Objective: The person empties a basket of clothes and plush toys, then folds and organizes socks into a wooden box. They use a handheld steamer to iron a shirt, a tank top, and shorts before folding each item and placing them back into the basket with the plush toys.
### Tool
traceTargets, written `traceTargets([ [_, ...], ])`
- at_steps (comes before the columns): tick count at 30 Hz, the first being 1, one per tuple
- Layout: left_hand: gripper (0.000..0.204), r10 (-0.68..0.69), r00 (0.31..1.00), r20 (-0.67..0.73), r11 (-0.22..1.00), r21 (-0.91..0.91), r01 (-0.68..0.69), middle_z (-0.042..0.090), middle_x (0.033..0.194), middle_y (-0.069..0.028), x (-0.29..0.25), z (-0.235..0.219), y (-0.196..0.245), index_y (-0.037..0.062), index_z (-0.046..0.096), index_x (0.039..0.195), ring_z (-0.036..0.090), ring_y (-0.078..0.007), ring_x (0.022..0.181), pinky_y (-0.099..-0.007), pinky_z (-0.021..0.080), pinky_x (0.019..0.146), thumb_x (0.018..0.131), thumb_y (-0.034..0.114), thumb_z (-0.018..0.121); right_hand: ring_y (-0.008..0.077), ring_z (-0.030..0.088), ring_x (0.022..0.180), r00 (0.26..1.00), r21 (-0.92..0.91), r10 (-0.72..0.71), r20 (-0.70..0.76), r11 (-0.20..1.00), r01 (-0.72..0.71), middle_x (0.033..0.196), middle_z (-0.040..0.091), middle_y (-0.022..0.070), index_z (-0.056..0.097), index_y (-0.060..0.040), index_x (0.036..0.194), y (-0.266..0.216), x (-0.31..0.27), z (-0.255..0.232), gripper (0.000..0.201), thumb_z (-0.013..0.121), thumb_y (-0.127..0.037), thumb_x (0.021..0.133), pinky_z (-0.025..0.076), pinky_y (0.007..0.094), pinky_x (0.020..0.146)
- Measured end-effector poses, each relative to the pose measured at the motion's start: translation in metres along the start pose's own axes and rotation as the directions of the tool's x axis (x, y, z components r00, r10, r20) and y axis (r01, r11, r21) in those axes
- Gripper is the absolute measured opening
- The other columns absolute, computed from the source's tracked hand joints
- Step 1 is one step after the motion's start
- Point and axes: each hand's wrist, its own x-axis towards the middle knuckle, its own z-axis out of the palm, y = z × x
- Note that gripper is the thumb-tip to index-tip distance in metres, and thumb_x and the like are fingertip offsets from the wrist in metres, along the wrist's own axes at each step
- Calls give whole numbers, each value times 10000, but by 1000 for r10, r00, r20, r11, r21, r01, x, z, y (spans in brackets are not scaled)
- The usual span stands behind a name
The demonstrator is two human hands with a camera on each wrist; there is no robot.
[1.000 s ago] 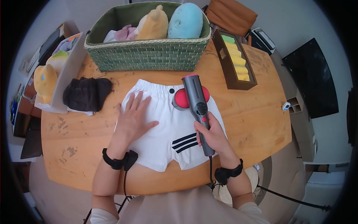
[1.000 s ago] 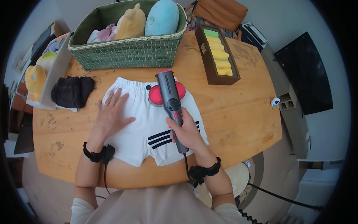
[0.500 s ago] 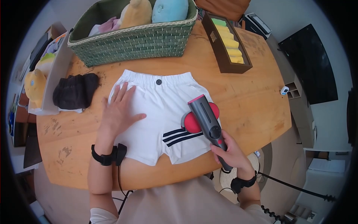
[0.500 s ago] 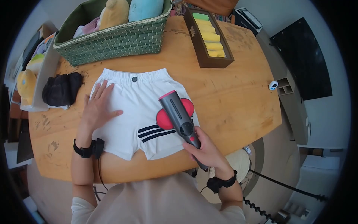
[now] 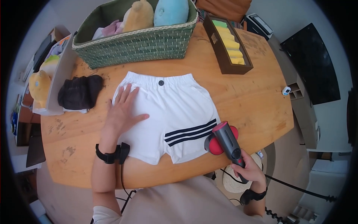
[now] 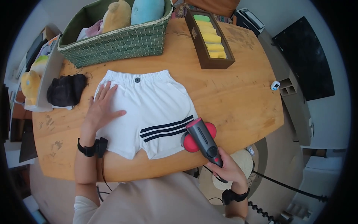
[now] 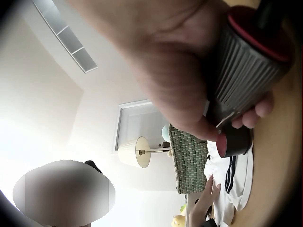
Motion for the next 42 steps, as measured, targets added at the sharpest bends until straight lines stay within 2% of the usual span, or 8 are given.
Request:
traceTargets([
  [8,921,32,997,-68,998,-49,-35,278,1654,-102,-9,8,-8,197,376,1549,224,-305,1538,-625,181,1212,797,547,775,62,547,530,995,26,26,-96,999,-23,763,541,-12,481,-34,1247,-7,-4,11,350,669,-59,953,459,234,478],
  [13,638,121,985,-123,991,-40,-127,479,1492,-98,-31,-1,7,165,567,1387,426,-282,1404,-585,248,1191,837,408,779,87,563,522,990,67,11,-137,998,-2,753,542,2,481,-37,1232,-7,8,14,322,650,-57,959,467,249,469],
  [17,344,250,965,-75,937,-232,-261,622,1265,-74,-25,-15,33,129,697,1148,573,-271,1201,-483,440,1023,853,293,765,111,570,512,967,116,-84,-239,987,114,765,557,21,475,-45,1220,0,29,14,291,629,-69,974,473,269,464],
  [19,235,319,921,-225,923,-149,-356,682,1087,-60,-18,-16,42,114,722,1046,644,-264,1031,-420,509,869,858,252,755,113,567,510,956,116,-112,-270,982,148,762,561,24,465,-47,1258,3,30,15,325,625,-67,977,476,271,464],
  [25,205,351,933,-79,904,-230,-360,708,844,-52,-5,-31,71,109,731,990,692,-278,796,-386,547,692,897,291,717,117,562,510,887,201,-238,-396,920,336,762,561,28,434,-43,1349,11,13,7,409,605,-45,978,476,268,465],
  [36,285,308,919,248,948,-166,-273,680,684,-86,-70,-4,55,121,725,802,680,-315,699,-417,518,623,911,382,689,112,565,519,923,273,-328,-199,886,374,826,553,40,439,-41,1199,-52,89,60,272,612,-96,996,459,265,460],
  [40,244,236,947,219,957,-223,-187,702,787,-95,-94,1,35,107,694,839,690,-317,795,-428,535,676,891,345,715,108,578,517,933,247,-317,-168,903,351,846,548,53,424,4,1231,-77,142,100,357,638,-148,988,471,273,447],
  [42,231,158,982,-100,929,-322,-182,676,838,-79,-104,6,15,88,644,888,671,-294,772,-428,520,665,848,282,764,115,575,505,937,200,-302,-176,921,335,802,554,60,429,15,1232,-78,167,109,375,639,-178,989,466,278,436],
])
